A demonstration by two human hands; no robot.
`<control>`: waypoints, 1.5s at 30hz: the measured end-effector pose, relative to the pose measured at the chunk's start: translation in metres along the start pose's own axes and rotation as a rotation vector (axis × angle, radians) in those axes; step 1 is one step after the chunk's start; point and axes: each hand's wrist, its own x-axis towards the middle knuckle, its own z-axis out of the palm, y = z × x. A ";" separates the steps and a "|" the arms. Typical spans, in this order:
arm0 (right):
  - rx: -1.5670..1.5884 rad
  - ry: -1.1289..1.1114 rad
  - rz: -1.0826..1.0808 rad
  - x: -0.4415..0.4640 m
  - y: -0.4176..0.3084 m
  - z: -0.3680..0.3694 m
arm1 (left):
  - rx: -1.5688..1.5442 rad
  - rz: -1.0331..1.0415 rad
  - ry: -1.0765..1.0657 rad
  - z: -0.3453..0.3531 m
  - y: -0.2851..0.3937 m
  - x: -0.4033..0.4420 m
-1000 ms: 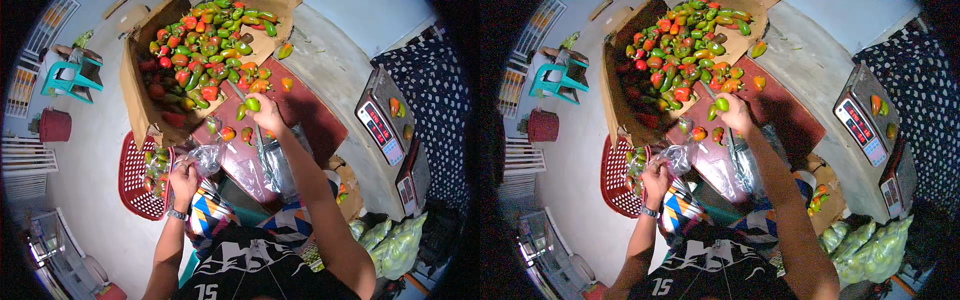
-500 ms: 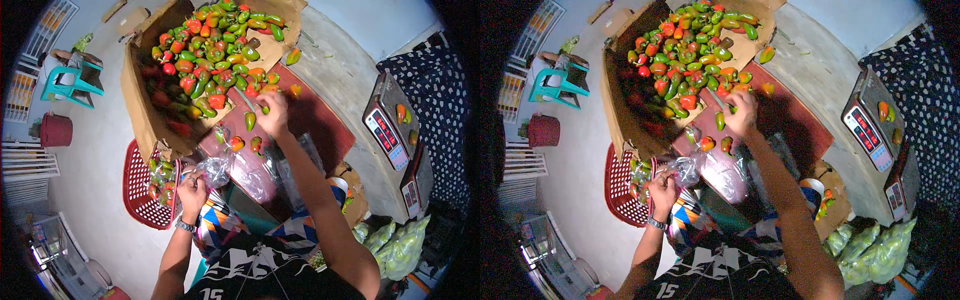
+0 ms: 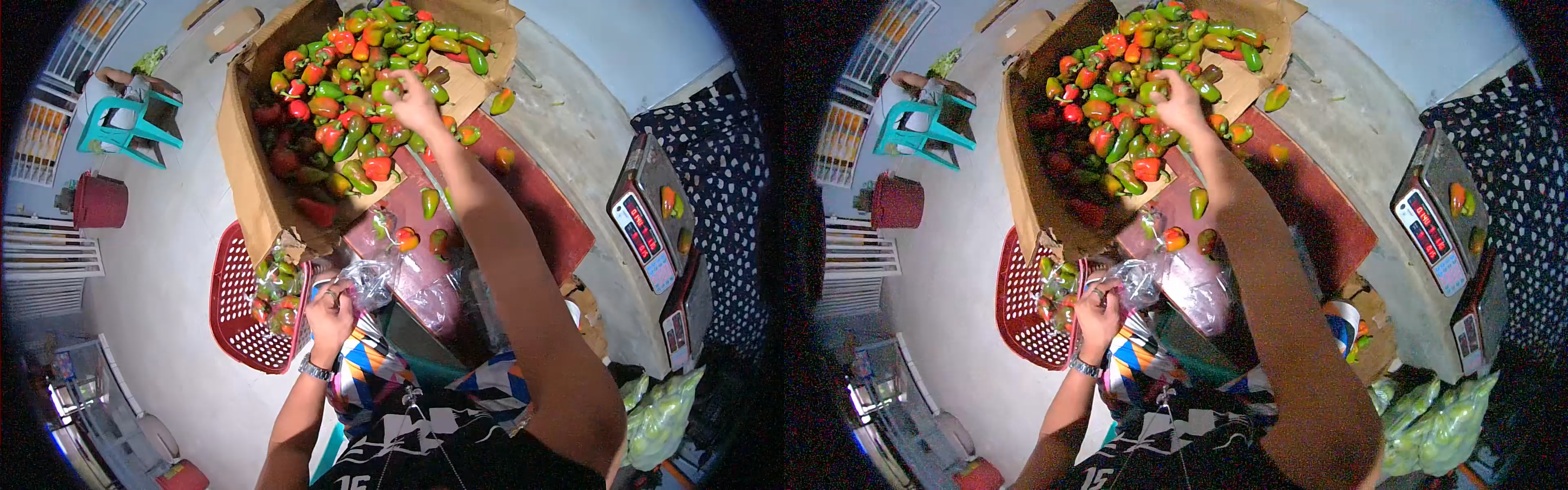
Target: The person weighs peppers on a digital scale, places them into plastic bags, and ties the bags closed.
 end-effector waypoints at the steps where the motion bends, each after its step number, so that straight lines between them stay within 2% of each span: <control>1: 0.264 -0.074 0.267 -0.005 -0.010 -0.013 | 0.008 -0.001 0.002 -0.001 0.000 0.000; 3: 1.090 -0.198 0.302 -0.042 -0.030 -0.054 | 0.015 0.003 -0.003 0.001 0.002 0.000; 5: 1.308 -0.239 0.259 -0.081 -0.044 -0.089 | -0.011 -0.001 -0.021 0.003 -0.001 0.000; 7: 1.473 -0.070 0.447 -0.124 -0.078 -0.124 | -0.047 -0.041 -0.065 0.004 -0.002 0.000; 8: 1.468 -0.125 0.394 -0.140 -0.069 -0.138 | -0.064 -0.083 -0.094 0.001 0.003 0.000; 10: 1.455 -0.238 0.282 -0.172 -0.038 -0.175 | -0.056 0.010 -0.048 0.006 -0.002 -0.002; 12: 1.355 -0.111 0.367 -0.204 -0.012 -0.233 | -0.056 0.030 -0.033 0.005 0.005 -0.001; 14: 1.184 0.191 0.463 -0.239 -0.019 -0.292 | -0.070 -0.014 -0.036 0.005 0.003 -0.005; 15: 1.051 0.424 0.508 -0.253 -0.036 -0.322 | -0.070 -0.012 -0.022 0.007 -0.005 -0.006; 16: 1.120 0.418 0.424 -0.266 -0.030 -0.360 | -0.083 -0.064 -0.065 0.004 0.000 -0.006; 17: 1.187 0.406 0.337 -0.278 -0.023 -0.400 | -0.061 0.010 -0.057 0.005 -0.009 -0.006; 19: 1.131 0.570 0.236 -0.300 -0.041 -0.457 | -0.063 -0.017 -0.040 0.007 -0.006 -0.007; 21: 1.029 0.705 0.190 -0.317 -0.055 -0.508 | -0.064 -0.030 -0.051 0.009 -0.008 -0.007; 23: 0.611 0.738 0.282 -0.334 -0.039 -0.567 | -0.047 -0.040 -0.064 0.006 0.005 -0.006; 25: -0.499 0.758 0.491 -0.329 -0.060 -0.582 | -0.030 -0.017 -0.075 0.006 0.004 -0.006; 26: -0.883 0.728 0.595 -0.327 -0.063 -0.589 | -0.016 0.020 -0.080 0.006 0.000 -0.005; 29: -1.277 0.465 0.497 -0.322 -0.036 -0.614 | 0.031 0.059 -0.084 0.007 0.000 -0.004; 30: -1.352 0.400 0.509 -0.319 -0.019 -0.627 | 0.048 0.059 -0.083 0.007 0.002 -0.004; 33: -1.312 0.405 0.532 -0.308 0.006 -0.632 | 0.100 0.058 -0.081 0.007 0.004 -0.002; 34: -1.397 0.423 0.537 -0.307 0.008 -0.629 | 0.036 0.040 -0.062 0.008 0.006 -0.003; 38: -1.294 0.417 0.631 -0.299 -0.002 -0.628 | 0.059 0.019 -0.067 0.008 0.016 -0.001; 42: -1.342 0.416 0.617 -0.303 -0.005 -0.628 | 0.072 0.060 -0.067 0.010 0.009 -0.001; 45: -1.333 0.554 0.566 -0.308 -0.021 -0.614 | 0.028 0.051 -0.081 0.009 0.014 0.000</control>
